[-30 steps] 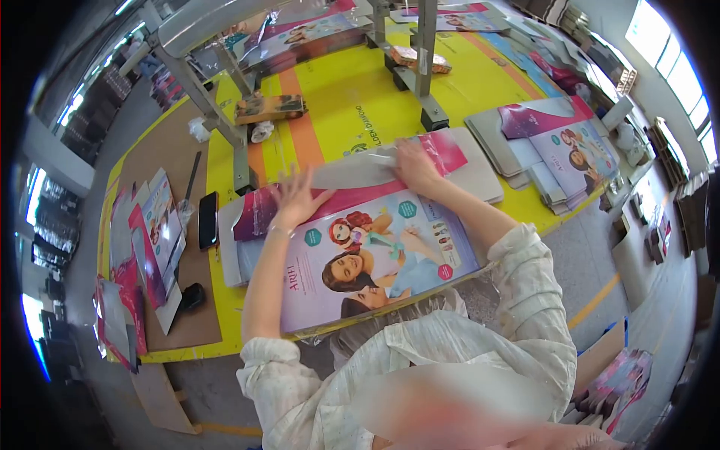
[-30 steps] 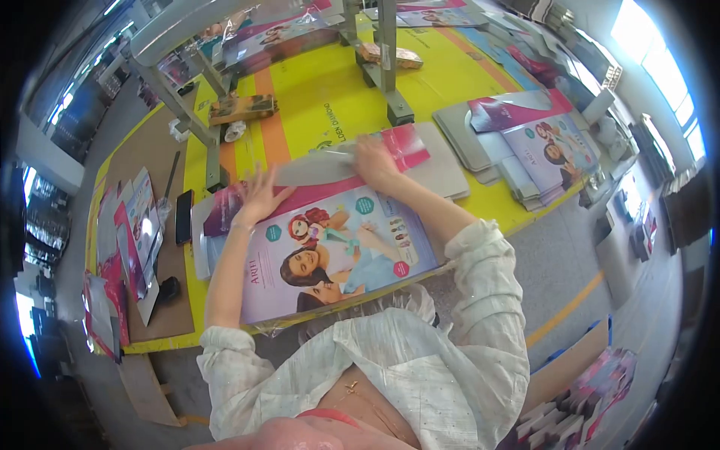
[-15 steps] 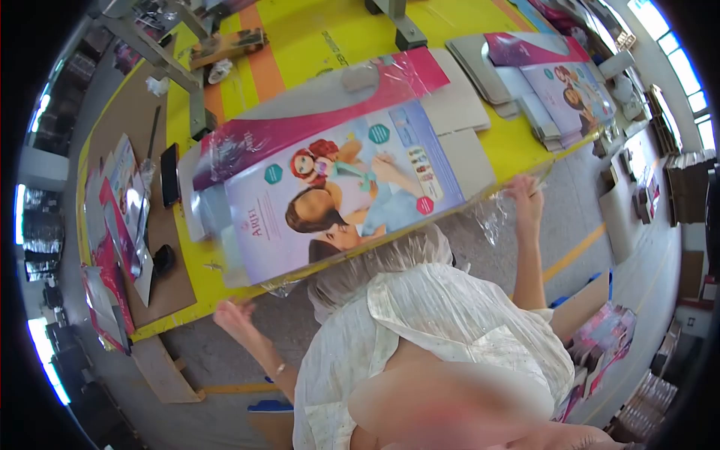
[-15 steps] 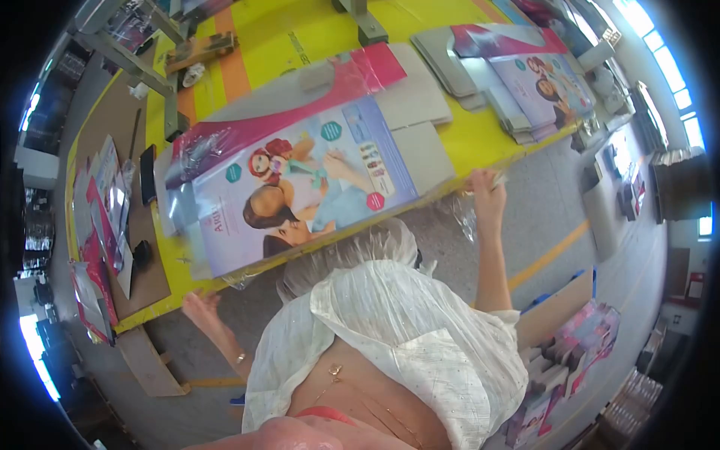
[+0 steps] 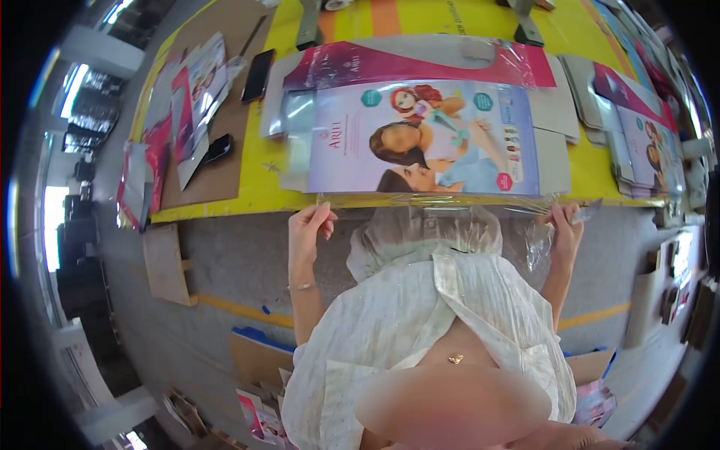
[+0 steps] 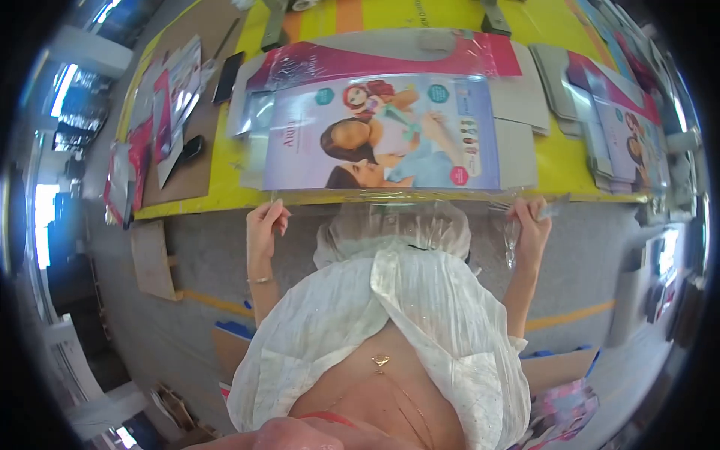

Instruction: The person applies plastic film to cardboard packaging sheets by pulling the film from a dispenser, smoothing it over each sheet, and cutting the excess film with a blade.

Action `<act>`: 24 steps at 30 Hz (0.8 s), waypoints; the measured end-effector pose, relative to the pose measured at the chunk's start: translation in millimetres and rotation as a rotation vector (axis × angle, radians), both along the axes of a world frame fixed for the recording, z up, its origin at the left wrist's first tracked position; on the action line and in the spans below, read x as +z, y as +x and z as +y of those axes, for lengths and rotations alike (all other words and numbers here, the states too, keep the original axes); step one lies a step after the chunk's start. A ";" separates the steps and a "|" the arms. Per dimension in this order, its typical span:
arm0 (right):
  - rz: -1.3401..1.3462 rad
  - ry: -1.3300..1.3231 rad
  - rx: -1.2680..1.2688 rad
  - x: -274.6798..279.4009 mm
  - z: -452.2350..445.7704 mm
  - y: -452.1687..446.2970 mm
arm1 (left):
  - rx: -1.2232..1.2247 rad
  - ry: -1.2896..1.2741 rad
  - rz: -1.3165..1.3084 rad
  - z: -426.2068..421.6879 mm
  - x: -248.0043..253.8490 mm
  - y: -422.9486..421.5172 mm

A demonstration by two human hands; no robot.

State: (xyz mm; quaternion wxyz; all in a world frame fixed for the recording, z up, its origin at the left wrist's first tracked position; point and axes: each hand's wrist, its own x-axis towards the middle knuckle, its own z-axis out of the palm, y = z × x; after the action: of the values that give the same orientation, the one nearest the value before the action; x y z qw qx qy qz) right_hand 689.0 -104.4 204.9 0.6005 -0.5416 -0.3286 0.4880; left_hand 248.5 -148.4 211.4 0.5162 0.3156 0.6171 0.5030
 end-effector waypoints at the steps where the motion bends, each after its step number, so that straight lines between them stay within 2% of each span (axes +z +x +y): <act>1: 0.016 0.014 -0.012 3.7 0.4 -1.2 | -0.030 -0.005 -0.035 -0.8 -4.2 -4.3; 6: 0.019 -0.087 0.062 -5.1 6.4 17.9 | -0.198 -0.028 -0.237 7.5 -2.8 -8.1; 10: 0.215 -0.039 0.230 10.6 9.2 39.3 | -0.416 0.205 -0.655 15.8 -7.5 -17.1; 11: 0.210 -0.042 0.224 12.5 11.3 35.9 | -0.421 0.201 -0.662 18.7 -5.8 -14.7; 15: 0.371 -0.180 -0.190 26.7 27.6 -5.8 | 0.257 -0.050 -0.913 35.9 53.5 36.2; 17: 0.310 0.011 -0.244 24.1 18.4 -26.2 | 0.044 0.220 -0.637 23.1 43.4 44.4; 18: 0.304 0.009 -0.239 25.1 15.4 -39.4 | 0.051 0.220 -0.642 26.4 41.0 50.8; 19: 0.050 0.157 -0.187 25.8 10.2 -55.4 | -0.244 0.408 0.070 29.3 39.2 57.5; 20: -0.201 0.303 -0.131 26.5 7.1 -69.1 | -0.486 0.454 0.564 36.9 41.3 68.3; 21: -0.436 0.382 0.107 28.7 12.9 -81.3 | -0.650 0.580 1.049 44.4 43.6 79.2; 23: -0.652 0.471 0.355 22.8 19.5 -89.8 | -0.766 0.592 1.317 52.9 49.9 80.9; 24: -0.808 0.449 0.302 9.4 19.3 -84.6 | -0.770 0.442 1.368 52.5 46.2 69.3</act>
State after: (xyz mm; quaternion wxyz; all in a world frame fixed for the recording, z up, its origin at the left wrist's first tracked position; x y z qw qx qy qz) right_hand 604.4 -85.1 214.3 0.4493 -0.4910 -0.7076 0.2375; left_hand 317.8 -95.9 257.6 0.0875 0.8376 0.5306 0.0963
